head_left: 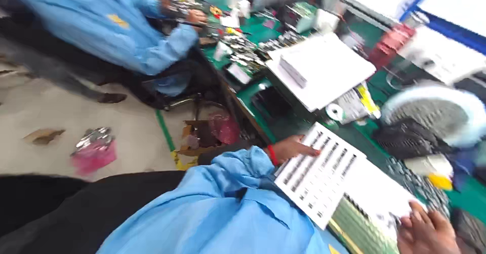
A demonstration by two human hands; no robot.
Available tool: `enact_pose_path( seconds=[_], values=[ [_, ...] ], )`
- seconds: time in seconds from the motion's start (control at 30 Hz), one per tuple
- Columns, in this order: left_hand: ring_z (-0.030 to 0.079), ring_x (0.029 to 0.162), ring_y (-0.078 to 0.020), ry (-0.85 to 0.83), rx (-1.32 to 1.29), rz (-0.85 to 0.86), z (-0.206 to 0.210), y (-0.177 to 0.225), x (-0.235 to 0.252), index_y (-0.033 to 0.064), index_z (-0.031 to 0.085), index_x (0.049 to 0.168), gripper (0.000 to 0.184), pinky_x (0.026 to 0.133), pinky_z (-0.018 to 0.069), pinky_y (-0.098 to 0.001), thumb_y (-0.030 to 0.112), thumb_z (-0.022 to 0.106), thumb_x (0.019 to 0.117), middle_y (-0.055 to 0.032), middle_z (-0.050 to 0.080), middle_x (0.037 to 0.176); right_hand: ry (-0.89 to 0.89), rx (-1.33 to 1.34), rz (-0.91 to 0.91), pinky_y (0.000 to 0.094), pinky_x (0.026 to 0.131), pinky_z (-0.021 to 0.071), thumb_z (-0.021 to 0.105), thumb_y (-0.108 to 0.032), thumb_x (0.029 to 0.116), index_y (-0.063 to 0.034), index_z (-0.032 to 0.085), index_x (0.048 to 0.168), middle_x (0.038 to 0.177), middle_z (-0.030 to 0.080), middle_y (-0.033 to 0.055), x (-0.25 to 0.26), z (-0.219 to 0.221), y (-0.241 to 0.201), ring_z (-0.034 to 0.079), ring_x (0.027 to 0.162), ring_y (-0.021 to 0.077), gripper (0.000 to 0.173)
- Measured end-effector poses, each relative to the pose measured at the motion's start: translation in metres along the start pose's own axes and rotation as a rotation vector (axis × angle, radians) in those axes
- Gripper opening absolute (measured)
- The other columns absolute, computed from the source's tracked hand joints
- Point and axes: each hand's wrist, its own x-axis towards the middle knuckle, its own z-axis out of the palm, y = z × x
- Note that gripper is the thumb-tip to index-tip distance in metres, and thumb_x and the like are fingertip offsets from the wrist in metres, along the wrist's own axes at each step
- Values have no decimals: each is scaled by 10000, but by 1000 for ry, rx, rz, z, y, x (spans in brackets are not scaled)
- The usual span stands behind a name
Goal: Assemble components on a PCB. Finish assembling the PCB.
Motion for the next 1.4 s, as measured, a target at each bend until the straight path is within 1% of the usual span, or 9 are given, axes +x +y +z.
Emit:
enact_pose_path(
  seconds=[0.1, 0.23, 0.37, 0.5, 0.6, 0.73, 0.93, 1.1, 1.4],
  values=[
    [706, 828, -90, -1, 98, -53, 6, 3, -7, -13, 479, 1321, 343, 770, 612, -271, -12, 579, 993, -46, 704, 979, 91, -5, -31, 131, 484, 504, 549, -41, 1002, -193, 498, 1017, 949, 768, -79, 13, 17, 1, 658, 609, -14, 161],
    [717, 821, -86, -27, 136, -62, 8, 3, -10, 15, 523, 1237, 245, 759, 620, -260, -13, 568, 998, -22, 717, 940, -73, 73, -6, 153, 524, 519, 341, 6, 946, -162, 591, 1002, 1093, 776, 19, 27, 26, -6, 708, 685, 47, 306],
    [708, 827, -67, -31, 215, -39, 11, 3, -11, 33, 539, 1231, 261, 766, 615, -255, -3, 604, 982, -6, 709, 945, -37, 54, -17, 146, 486, 507, 527, 100, 935, -151, 613, 905, 1028, 781, 13, 35, 37, 0, 655, 582, 23, 267],
    [700, 854, -61, -50, 253, -44, 14, 0, -10, 43, 531, 1271, 324, 788, 608, -253, 9, 632, 964, -11, 706, 979, -117, -32, 13, 153, 527, 524, 695, -113, 951, -197, 607, 893, 978, 780, -23, 43, 41, 6, 679, 647, 16, 135],
    [702, 851, -51, -72, 249, -42, 14, -5, -8, 44, 506, 1300, 370, 788, 605, -241, 11, 639, 956, 4, 709, 977, -226, -180, 30, 204, 661, 584, 665, -249, 966, -164, 655, 949, 1006, 769, -40, 49, 44, 6, 710, 781, 30, 87],
    [708, 858, -49, -123, 209, -34, 12, -11, -4, 42, 435, 1343, 471, 799, 609, -236, 9, 657, 929, 4, 708, 985, -397, -311, 33, 207, 777, 568, 747, -435, 875, -135, 572, 1204, 1178, 692, -58, 59, 52, 0, 671, 936, 17, 478],
    [710, 859, -61, -136, 228, -82, 19, -8, -1, 35, 431, 1350, 495, 794, 611, -244, 12, 684, 924, -19, 705, 1000, -769, -445, 11, 238, 764, 605, 785, -206, 775, -59, 559, 1271, 1124, 675, 13, 84, 75, -16, 688, 909, 70, 565],
    [710, 874, -66, -180, 297, -95, 20, -5, 2, 20, 437, 1339, 480, 808, 609, -253, 32, 688, 930, -29, 707, 1012, -964, -745, 93, 347, 737, 602, 829, -245, 754, -125, 511, 1392, 1000, 734, 23, 101, 98, -31, 707, 844, 125, 723],
    [683, 879, -54, -252, 314, -107, 28, -3, 9, 11, 462, 1305, 433, 811, 588, -242, -9, 675, 927, -31, 683, 1020, -1142, -791, 55, 378, 795, 562, 836, -252, 798, -102, 583, 1269, 1044, 682, 39, 121, 135, -27, 661, 906, 122, 555]
  ],
)
